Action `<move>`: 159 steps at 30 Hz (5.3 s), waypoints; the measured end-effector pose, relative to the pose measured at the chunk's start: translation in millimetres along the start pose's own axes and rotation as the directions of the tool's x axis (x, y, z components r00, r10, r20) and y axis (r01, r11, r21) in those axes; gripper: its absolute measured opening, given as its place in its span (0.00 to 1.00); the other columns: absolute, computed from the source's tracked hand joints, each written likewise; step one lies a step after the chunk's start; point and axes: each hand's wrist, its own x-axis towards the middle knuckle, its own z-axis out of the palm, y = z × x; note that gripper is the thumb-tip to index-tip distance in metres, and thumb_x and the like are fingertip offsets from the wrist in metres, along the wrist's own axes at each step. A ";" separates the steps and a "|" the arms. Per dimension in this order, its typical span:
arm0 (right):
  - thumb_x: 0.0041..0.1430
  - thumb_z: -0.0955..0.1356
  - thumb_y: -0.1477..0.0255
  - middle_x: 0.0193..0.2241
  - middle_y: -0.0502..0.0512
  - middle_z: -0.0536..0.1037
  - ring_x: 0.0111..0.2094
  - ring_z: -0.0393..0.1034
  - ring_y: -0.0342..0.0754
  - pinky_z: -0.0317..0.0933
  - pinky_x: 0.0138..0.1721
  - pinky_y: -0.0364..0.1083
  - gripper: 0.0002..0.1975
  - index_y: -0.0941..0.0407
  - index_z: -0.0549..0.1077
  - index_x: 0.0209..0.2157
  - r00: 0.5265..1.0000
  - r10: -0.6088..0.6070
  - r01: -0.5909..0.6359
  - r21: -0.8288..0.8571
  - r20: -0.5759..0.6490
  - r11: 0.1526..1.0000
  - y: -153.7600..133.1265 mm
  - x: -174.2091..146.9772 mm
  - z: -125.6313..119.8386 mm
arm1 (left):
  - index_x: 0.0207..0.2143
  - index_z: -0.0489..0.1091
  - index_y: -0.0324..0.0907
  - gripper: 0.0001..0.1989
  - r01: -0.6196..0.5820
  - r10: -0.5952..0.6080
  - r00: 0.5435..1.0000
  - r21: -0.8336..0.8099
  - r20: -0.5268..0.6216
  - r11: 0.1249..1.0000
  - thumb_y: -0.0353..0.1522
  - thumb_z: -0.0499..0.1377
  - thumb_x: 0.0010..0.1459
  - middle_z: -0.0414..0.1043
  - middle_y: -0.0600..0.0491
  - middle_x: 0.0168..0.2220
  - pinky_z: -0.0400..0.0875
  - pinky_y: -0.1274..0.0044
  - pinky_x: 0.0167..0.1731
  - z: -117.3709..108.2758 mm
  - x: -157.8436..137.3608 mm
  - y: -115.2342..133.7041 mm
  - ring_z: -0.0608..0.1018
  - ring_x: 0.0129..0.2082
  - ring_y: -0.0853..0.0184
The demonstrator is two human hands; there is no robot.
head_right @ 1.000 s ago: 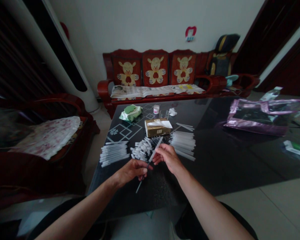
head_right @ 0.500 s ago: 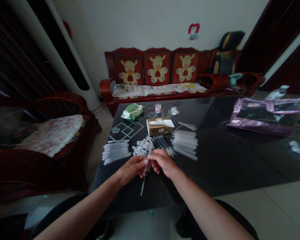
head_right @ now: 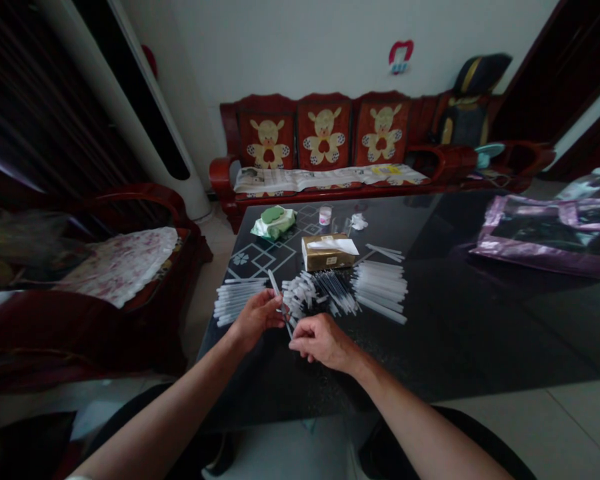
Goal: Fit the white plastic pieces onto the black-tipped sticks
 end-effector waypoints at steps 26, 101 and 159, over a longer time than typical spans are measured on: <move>0.60 0.66 0.70 0.24 0.52 0.76 0.26 0.68 0.43 0.55 0.30 0.41 0.10 0.57 0.72 0.27 0.907 -0.400 0.232 -0.638 -0.132 0.735 10.2 2.7 -1.7 | 0.32 0.68 0.36 0.12 0.200 -0.195 0.967 -0.016 0.163 0.980 0.30 0.66 0.47 0.74 0.51 0.25 0.71 0.82 0.22 1.0 -1.8 -5.4 0.76 0.22 0.72; 0.49 0.70 0.69 0.21 0.49 0.75 0.22 0.74 0.46 0.69 0.25 0.44 0.08 0.58 0.70 0.30 0.949 -0.063 0.123 0.180 -0.308 0.976 19.0 24.0 -21.2 | 0.34 0.71 0.36 0.12 0.043 -0.041 0.999 -0.167 0.017 0.985 0.32 0.66 0.49 0.76 0.50 0.29 0.74 0.79 0.33 2.2 2.4 -6.7 0.79 0.29 0.69; 0.56 0.66 0.59 0.19 0.51 0.75 0.17 0.71 0.44 0.64 0.16 0.41 0.16 0.60 0.68 0.32 0.979 0.057 0.014 0.343 -0.196 0.939 20.4 24.9 -16.7 | 0.33 0.72 0.35 0.12 -0.053 0.061 0.997 -0.201 0.036 0.978 0.33 0.67 0.48 0.75 0.50 0.30 0.74 0.76 0.37 5.8 0.3 -11.9 0.79 0.32 0.67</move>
